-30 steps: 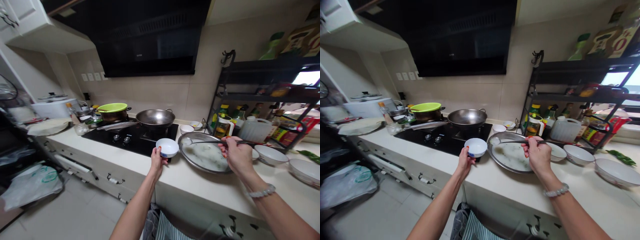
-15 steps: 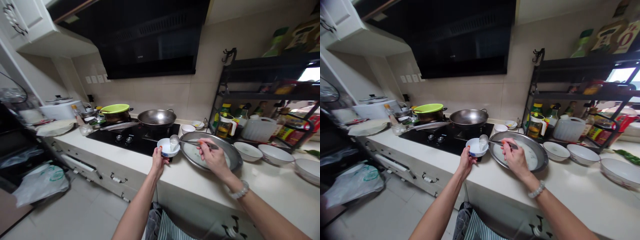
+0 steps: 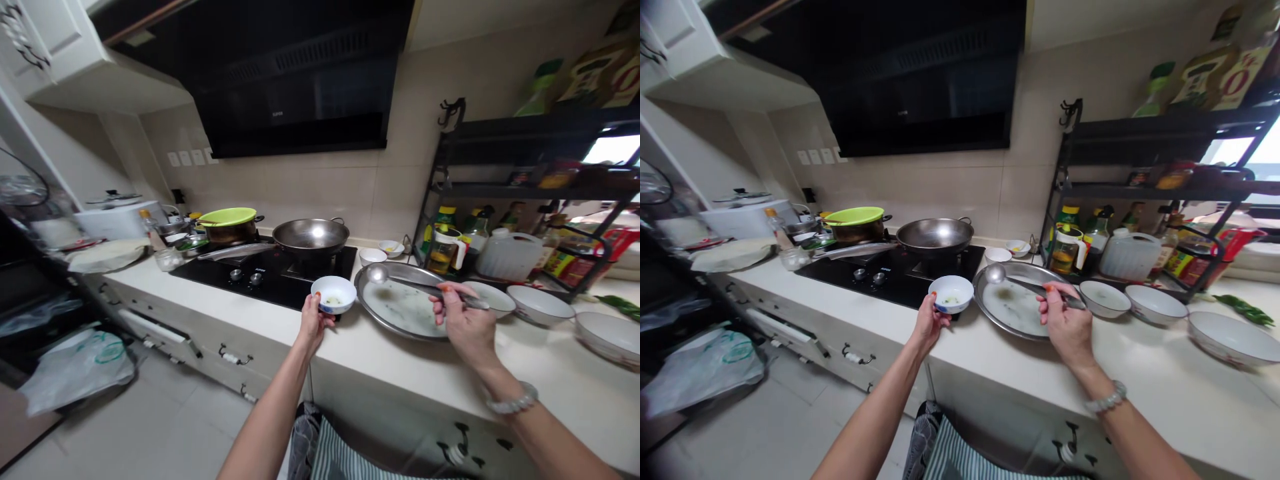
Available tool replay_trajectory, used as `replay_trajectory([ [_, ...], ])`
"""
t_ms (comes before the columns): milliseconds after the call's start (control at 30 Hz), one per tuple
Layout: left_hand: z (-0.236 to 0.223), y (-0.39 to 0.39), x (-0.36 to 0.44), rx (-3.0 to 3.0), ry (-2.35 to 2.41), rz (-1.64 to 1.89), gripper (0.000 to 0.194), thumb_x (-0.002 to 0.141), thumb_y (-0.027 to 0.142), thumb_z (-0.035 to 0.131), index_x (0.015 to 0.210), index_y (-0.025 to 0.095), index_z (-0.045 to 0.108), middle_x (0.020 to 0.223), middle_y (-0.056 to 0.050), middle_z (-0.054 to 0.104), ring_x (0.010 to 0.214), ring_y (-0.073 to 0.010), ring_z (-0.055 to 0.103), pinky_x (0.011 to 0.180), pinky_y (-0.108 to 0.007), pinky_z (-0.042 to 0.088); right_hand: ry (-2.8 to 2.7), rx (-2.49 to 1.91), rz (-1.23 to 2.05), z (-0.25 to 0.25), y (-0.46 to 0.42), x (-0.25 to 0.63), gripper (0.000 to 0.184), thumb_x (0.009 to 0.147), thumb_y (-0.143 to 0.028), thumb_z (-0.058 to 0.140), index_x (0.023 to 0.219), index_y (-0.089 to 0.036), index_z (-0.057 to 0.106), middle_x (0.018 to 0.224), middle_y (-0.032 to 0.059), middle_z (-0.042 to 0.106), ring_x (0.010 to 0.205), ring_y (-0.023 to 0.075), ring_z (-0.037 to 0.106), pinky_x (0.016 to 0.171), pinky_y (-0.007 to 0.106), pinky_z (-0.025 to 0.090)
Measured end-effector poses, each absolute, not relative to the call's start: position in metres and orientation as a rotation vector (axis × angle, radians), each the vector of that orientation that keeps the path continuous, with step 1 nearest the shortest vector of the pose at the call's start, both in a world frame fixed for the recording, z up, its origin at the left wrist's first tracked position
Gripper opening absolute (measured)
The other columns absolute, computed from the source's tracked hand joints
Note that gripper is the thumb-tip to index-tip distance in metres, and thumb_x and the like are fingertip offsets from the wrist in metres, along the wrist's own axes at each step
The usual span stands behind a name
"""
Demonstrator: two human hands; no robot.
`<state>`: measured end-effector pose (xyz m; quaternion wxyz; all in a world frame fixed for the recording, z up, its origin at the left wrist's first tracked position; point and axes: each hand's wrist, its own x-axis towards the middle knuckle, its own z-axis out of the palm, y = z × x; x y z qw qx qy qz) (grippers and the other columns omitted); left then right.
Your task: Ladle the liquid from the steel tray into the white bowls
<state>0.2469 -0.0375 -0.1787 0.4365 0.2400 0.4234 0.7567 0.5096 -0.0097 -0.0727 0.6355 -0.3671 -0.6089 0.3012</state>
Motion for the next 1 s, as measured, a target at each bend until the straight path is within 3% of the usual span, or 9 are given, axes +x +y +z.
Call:
replay_trajectory([
  [267,-0.179,-0.038,0.246,0.602,1.073,1.873,0.050,0.072,0.058,0.062,0.096,0.019,0.042,0.070,0.002,0.055,0.041,-0.0097,0.056,0.031,-0.016,0.040,-1.585,-0.973,0.508,-0.091,-0.010,0.547,0.031,0.075,-0.051,0.061,0.085,-0.021,0.064,0.055,0.0014,0.057,0.049,0.0175,0.060,0.040,0.026,0.044],
  [433,-0.180,-0.039,0.246,0.615,1.051,1.877,0.048,0.073,0.056,0.061,0.097,0.019,0.043,0.070,0.002,0.055,0.041,-0.0094,0.056,0.031,-0.016,0.040,-1.562,-1.028,0.611,-0.098,-0.008,0.548,0.033,0.074,-0.052,0.060,0.083,-0.020,0.062,0.050,0.0004,0.056,0.050,0.0198,0.062,0.036,0.025,0.042],
  [633,-0.180,-0.039,0.246,0.613,1.050,1.875,0.048,0.073,0.056,0.062,0.097,0.018,0.043,0.070,0.002,0.055,0.043,-0.0100,0.058,0.032,-0.016,0.041,-1.289,-1.074,0.762,-0.087,-0.006,0.551,0.036,0.069,-0.053,0.065,0.078,-0.019,0.060,0.047,-0.0005,0.057,0.034,0.0140,0.050,0.031,0.025,0.039],
  [1000,-0.179,-0.040,0.246,0.623,1.051,1.878,0.049,0.073,0.057,0.061,0.097,0.019,0.043,0.070,0.002,0.055,0.041,-0.0094,0.057,0.032,-0.016,0.040,-1.158,-1.044,0.744,-0.081,0.008,0.550,0.025,0.073,-0.042,0.065,0.076,-0.019,0.060,0.049,0.0001,0.059,0.037,0.0128,0.051,0.029,0.022,0.040],
])
